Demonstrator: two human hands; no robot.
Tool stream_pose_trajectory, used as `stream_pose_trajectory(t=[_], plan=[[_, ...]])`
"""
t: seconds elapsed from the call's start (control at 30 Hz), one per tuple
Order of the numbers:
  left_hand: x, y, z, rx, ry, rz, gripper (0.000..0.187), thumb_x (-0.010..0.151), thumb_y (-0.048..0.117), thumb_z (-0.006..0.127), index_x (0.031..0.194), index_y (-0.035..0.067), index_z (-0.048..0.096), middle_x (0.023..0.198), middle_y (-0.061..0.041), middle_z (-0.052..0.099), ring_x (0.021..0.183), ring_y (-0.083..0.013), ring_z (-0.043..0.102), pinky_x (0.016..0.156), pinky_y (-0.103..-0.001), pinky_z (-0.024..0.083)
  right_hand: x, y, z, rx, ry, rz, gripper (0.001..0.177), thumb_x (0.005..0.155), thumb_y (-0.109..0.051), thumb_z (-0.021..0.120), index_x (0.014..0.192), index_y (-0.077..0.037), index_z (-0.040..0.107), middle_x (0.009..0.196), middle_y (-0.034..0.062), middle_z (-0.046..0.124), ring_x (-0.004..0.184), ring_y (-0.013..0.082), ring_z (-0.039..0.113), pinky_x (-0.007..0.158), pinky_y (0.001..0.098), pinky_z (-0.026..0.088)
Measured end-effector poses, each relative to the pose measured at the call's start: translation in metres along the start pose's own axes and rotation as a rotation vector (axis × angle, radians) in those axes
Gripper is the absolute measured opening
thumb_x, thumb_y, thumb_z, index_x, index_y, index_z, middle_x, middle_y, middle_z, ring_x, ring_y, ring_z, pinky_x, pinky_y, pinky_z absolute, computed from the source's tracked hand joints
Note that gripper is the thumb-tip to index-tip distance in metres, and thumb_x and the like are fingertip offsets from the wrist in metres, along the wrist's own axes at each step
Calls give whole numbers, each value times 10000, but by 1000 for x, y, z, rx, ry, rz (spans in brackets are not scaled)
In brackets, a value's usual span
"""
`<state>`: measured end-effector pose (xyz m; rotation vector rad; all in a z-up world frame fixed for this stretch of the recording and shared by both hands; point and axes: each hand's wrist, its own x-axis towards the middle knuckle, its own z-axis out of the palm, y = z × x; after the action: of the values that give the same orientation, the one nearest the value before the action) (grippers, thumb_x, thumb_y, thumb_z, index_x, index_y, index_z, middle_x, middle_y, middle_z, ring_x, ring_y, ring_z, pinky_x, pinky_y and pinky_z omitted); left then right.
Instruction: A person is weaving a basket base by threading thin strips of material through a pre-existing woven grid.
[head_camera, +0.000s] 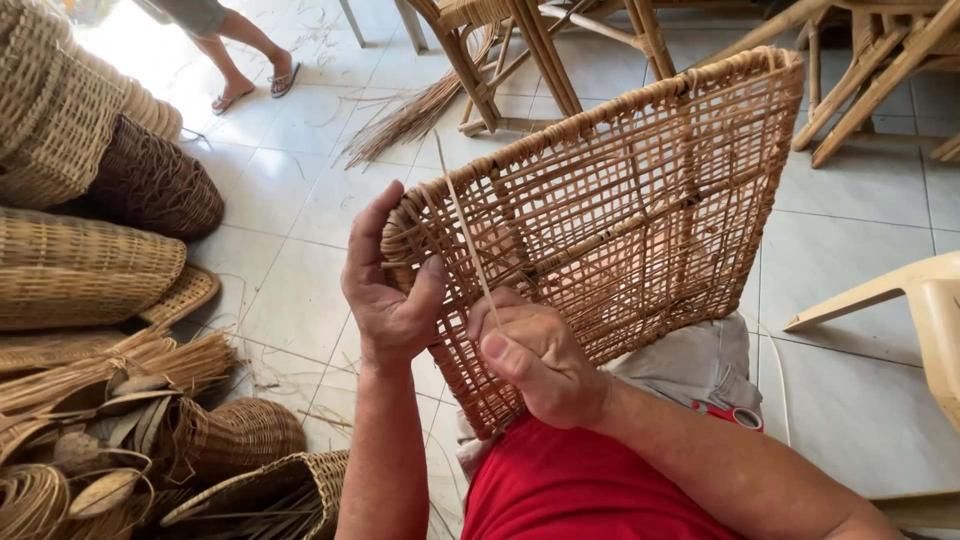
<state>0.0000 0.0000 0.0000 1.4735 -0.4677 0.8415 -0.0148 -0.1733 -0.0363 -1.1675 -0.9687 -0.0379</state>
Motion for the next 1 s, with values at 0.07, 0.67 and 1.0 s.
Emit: stream_pose_trajectory(t=[0.07,0.67,1.0], plan=[[0,3,-4,31,-10,22,683,857,75,773,1483,-26,520,1322,-176,594,1228,-212,607,1103,-380,518,-2,4,0,-2,0,-14,525,1072,-232,469,557,-132,480,615,44,527,925,280,629,878,436,515],[59,-13,-22,313,80,-369,316,865,6,775,1152,-72,667,870,-105,659,789,-113,602,694,-224,500,-45,-37,-81,-512,-331,5,720,891,-565,717,1387,-56,600,1261,339,601,1244,584,547,995,663,500],[51,-123,-69,329,214,-584,296,783,80,776,1068,5,745,785,-50,636,717,-68,586,611,-242,489,-130,72,-244,-832,450,926,829,992,-584,623,1599,-77,377,1570,296,414,1433,486,422,1180,643,323]])
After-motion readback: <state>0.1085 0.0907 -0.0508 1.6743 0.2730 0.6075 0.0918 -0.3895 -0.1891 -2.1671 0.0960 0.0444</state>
